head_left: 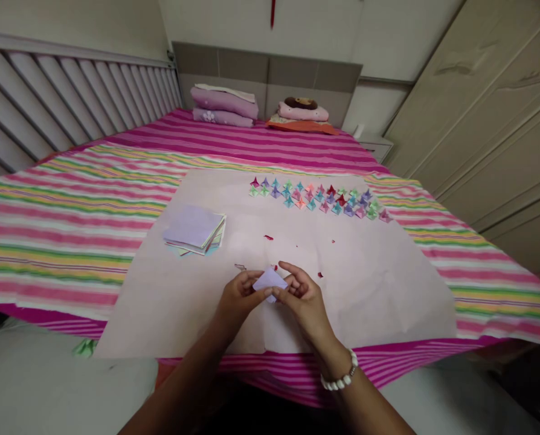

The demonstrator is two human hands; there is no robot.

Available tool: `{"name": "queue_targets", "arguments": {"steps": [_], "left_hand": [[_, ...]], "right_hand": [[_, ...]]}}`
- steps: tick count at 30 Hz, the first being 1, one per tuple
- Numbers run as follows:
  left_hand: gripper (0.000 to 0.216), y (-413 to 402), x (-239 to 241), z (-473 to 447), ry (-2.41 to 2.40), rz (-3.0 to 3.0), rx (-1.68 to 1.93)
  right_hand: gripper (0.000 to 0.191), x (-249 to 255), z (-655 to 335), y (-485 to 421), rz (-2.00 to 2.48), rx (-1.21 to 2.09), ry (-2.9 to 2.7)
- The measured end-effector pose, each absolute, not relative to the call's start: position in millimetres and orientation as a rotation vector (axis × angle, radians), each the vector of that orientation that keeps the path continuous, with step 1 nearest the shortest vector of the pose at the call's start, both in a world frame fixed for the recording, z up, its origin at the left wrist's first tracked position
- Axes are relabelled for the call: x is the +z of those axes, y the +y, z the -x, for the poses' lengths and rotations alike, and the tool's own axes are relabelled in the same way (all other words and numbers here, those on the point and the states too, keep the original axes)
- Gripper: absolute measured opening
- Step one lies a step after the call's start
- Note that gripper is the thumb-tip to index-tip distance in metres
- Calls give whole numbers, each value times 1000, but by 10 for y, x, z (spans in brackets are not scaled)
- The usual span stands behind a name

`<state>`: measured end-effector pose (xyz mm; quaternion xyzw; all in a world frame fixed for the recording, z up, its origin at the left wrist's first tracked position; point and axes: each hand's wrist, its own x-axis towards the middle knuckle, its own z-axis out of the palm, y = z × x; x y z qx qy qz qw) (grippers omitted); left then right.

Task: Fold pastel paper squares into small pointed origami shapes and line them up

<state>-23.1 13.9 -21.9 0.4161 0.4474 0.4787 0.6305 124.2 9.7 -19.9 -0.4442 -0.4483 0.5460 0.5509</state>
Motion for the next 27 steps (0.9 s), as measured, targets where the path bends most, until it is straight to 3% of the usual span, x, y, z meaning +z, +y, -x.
{"name": "queue_targets", "arguments": {"steps": [2,11,14,18,27], "left_hand": [[29,142,-217,236,1044,-918,1061],[26,183,-188,307,1124,-1099,1108],[28,194,-216,314,1065,-1084,1227],[8,184,-211,343,1057,-1341,1236],[28,161,-140,369,1189,-1478,1101]], "right_hand": [[52,-187,-1242,90,1056,1311,-1075],[59,-176,-1261,75,1051,1281,-1109],[54,-177,-1255,86,1069,1243,-1084],[41,-166,-1254,101,1044,1214,-1060],[35,-158,-1277,104,1048,1233,-1128]]}}
